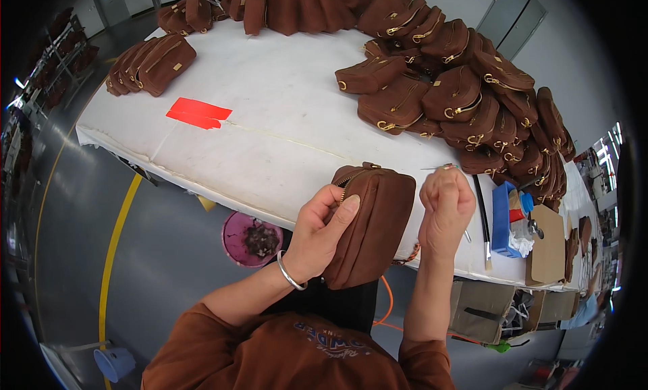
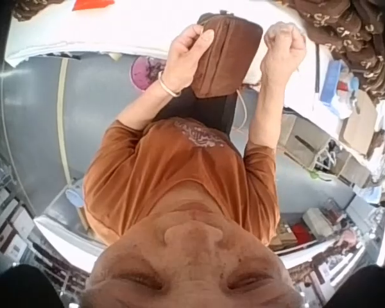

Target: Inspecting leather bags and trimming loose threads with thread snips at a workshop station.

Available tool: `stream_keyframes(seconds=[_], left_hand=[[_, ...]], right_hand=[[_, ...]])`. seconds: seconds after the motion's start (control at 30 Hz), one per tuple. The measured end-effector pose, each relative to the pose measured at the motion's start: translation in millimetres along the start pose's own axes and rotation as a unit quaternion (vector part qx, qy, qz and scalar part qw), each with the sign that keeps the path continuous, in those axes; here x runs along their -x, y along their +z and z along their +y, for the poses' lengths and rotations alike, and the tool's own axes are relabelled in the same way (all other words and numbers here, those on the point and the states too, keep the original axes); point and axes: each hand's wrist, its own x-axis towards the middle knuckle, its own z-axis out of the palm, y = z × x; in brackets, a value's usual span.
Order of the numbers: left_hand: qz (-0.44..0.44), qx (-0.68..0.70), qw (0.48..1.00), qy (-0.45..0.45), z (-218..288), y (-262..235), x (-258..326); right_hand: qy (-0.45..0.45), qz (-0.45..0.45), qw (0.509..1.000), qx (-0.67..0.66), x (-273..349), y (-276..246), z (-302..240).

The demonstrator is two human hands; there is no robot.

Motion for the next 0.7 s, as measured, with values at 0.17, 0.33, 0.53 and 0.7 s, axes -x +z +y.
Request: stream_keyframes(seconds=[0.17, 0.33, 0.53, 0.7], left_hand=[[0.007, 0.037, 0.999, -0.031, 0, -9, -2], [-0.007, 0.063, 0.997, -0.032, 1, -11, -2], [0.0, 0.084, 0.995, -0.051, 4, -14, -4], [0.016, 0.107, 0.989, -0.096, 3, -23, -11]], right_hand=[[-0.009, 0.016, 0.99, 0.142, 24, 34, -10], [-0.097, -0.058, 0.956, 0.27, 22, 51, -1], [-0.303, -0.058, 0.87, 0.385, 4, 54, 27], [-0.278, -0.062, 0.885, 0.367, -2, 60, 38]])
